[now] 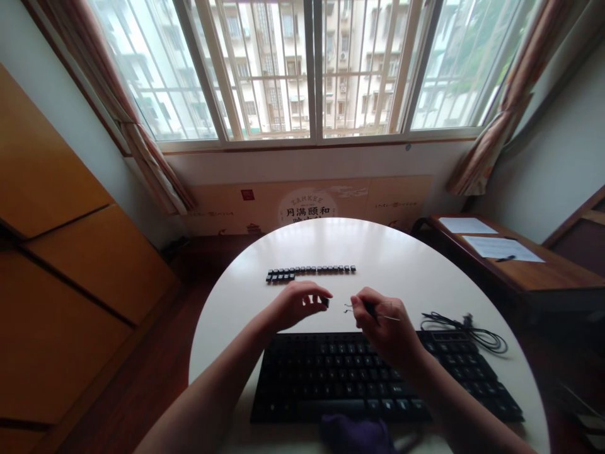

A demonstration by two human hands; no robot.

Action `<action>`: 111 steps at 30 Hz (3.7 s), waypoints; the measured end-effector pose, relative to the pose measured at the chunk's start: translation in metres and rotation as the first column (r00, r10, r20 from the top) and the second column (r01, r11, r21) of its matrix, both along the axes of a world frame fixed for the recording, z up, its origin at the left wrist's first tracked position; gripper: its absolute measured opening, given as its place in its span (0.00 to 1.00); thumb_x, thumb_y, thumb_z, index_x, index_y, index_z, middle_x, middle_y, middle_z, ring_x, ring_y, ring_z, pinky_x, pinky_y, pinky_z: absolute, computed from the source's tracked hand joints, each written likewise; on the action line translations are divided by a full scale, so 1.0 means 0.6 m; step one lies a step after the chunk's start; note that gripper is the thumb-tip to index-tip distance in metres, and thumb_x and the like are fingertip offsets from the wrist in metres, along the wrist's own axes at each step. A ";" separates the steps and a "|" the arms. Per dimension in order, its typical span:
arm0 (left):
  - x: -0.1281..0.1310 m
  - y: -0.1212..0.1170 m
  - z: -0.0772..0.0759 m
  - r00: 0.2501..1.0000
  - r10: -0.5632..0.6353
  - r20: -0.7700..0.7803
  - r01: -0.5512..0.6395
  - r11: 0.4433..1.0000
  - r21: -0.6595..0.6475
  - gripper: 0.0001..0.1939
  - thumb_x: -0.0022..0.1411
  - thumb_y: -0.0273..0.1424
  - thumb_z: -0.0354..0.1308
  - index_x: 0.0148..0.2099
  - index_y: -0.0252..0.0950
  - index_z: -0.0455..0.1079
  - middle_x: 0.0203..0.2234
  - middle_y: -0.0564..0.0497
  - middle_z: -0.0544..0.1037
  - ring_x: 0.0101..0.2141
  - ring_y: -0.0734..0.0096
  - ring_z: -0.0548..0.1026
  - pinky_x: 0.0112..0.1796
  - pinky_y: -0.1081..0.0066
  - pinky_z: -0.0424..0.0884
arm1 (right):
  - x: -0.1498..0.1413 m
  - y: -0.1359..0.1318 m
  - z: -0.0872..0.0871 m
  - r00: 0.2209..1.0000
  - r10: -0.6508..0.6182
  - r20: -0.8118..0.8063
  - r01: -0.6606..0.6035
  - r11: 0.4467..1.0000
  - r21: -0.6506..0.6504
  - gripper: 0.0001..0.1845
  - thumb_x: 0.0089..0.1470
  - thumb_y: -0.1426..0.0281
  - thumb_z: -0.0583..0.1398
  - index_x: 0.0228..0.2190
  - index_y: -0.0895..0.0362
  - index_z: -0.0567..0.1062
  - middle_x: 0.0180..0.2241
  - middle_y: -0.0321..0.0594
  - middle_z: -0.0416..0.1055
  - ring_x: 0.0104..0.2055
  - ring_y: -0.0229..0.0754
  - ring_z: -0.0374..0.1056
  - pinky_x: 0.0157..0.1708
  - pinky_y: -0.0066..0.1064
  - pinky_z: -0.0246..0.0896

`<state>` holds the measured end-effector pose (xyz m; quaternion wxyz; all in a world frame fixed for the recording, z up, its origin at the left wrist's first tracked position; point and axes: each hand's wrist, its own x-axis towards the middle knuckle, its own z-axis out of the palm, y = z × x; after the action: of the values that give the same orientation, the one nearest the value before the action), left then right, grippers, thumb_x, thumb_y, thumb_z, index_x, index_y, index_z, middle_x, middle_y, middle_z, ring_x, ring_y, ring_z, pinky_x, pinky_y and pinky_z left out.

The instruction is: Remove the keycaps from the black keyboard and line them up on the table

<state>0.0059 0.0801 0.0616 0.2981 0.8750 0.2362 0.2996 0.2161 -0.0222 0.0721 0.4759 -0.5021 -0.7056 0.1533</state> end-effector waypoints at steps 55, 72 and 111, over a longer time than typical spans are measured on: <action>0.003 0.066 -0.030 0.849 0.395 -0.351 -0.174 0.836 0.520 0.17 0.68 0.37 0.53 0.29 0.35 0.73 0.27 0.49 0.76 0.29 0.69 0.72 0.30 0.71 0.63 | -0.023 0.011 -0.042 0.975 0.203 -0.086 -0.219 0.940 -0.261 0.18 0.62 0.67 0.54 0.20 0.56 0.64 0.15 0.30 0.62 0.17 0.32 0.57 0.22 0.23 0.53; 0.043 0.045 -0.081 0.827 0.133 -0.546 0.090 0.928 0.362 0.18 0.65 0.36 0.54 0.24 0.36 0.71 0.24 0.50 0.76 0.26 0.70 0.70 0.27 0.71 0.57 | -0.057 0.014 -0.087 0.943 0.330 0.046 -0.303 0.907 -0.294 0.15 0.59 0.69 0.53 0.21 0.57 0.65 0.16 0.30 0.57 0.20 0.32 0.52 0.23 0.25 0.48; 0.079 -0.038 0.051 0.984 -0.078 -0.159 0.086 0.995 0.044 0.03 0.58 0.28 0.63 0.34 0.33 0.75 0.24 0.55 0.77 0.26 0.77 0.73 0.30 0.79 0.66 | 0.018 -0.014 0.020 0.966 0.012 0.259 -0.019 1.000 0.025 0.14 0.63 0.65 0.54 0.28 0.57 0.74 0.20 0.34 0.68 0.22 0.35 0.60 0.27 0.26 0.53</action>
<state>0.0534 0.0574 0.0921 0.2684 0.9121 0.2153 0.2230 0.2269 -0.0309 0.0842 0.3854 -0.5059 -0.7675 0.0804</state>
